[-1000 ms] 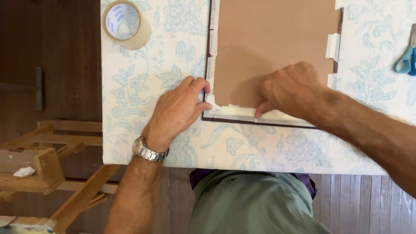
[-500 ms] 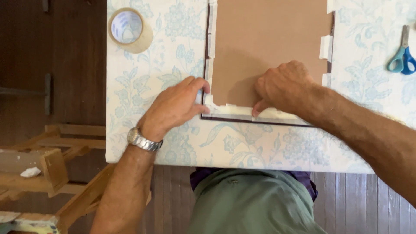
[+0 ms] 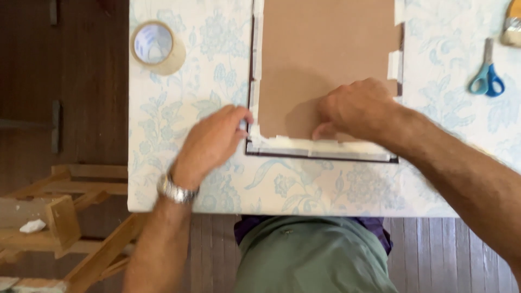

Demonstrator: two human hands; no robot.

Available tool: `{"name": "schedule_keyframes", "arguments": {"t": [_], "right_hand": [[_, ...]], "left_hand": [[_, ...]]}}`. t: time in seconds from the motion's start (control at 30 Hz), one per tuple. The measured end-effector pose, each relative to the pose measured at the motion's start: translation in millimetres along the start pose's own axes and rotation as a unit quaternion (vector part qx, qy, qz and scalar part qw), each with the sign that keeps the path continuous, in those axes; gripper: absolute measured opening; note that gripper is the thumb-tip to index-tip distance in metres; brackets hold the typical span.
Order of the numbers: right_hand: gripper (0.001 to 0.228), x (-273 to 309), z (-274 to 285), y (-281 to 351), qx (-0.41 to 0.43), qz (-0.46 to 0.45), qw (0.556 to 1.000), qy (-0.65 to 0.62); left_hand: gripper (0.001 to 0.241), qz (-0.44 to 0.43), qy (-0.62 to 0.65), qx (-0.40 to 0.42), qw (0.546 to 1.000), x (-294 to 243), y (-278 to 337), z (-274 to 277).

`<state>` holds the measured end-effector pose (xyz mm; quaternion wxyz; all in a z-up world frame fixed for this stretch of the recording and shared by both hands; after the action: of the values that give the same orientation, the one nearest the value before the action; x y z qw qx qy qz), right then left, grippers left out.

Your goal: Applying masking tape to the edges of a rectangular board or picture frame on a workshop table.

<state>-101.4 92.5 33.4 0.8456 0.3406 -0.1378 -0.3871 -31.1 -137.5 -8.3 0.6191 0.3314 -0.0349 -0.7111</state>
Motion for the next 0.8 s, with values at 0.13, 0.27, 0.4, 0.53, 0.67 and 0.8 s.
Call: {"name": "schedule_keyframes", "arguments": {"t": [0.13, 0.27, 0.4, 0.53, 0.67, 0.8], "right_hand": [[0.040, -82.5, -1.7, -19.3, -0.191, -0.050, 0.967, -0.159], [0.042, -172.1, -1.8, -58.7, -0.408, -0.011, 0.904, -0.126], [0.031, -193.8, 26.2, -100.0, -0.436, -0.018, 0.887, -0.153], [0.034, -194.5, 55.1, -137.8, -0.342, -0.065, 0.918, -0.190], [0.056, -190.3, 59.3, -158.2, -0.239, -0.066, 0.949, -0.195], [0.078, -182.2, 82.2, -138.6, -0.134, -0.096, 0.967, -0.193]], "left_hand": [[0.029, -0.070, 0.027, -0.215, 0.974, -20.3, 19.2, -39.1], [0.024, -0.180, 0.022, -0.323, 0.929, -71.7, 34.2, -73.9], [0.025, -0.205, 0.034, -0.350, 0.914, -92.2, 29.9, -90.2], [0.015, -0.185, 0.030, -0.369, 0.910, -93.5, 20.1, -96.3], [0.011, -0.145, 0.014, -0.355, 0.923, -89.4, 14.5, -108.7], [0.012, -0.143, 0.026, -0.348, 0.926, -88.1, 11.3, -108.7]]}}
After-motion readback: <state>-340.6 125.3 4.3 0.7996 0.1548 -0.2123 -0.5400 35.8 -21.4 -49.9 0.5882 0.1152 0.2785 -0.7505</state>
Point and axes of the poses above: each hand's wrist, its own y-axis away from the middle knuckle, its own z-axis out of the back of the hand, x = y × z, the point moved 3 cm from there along -y, towards the middle knuckle, and after that the axes turned 6 degrees about z, right-handed, at the moved point
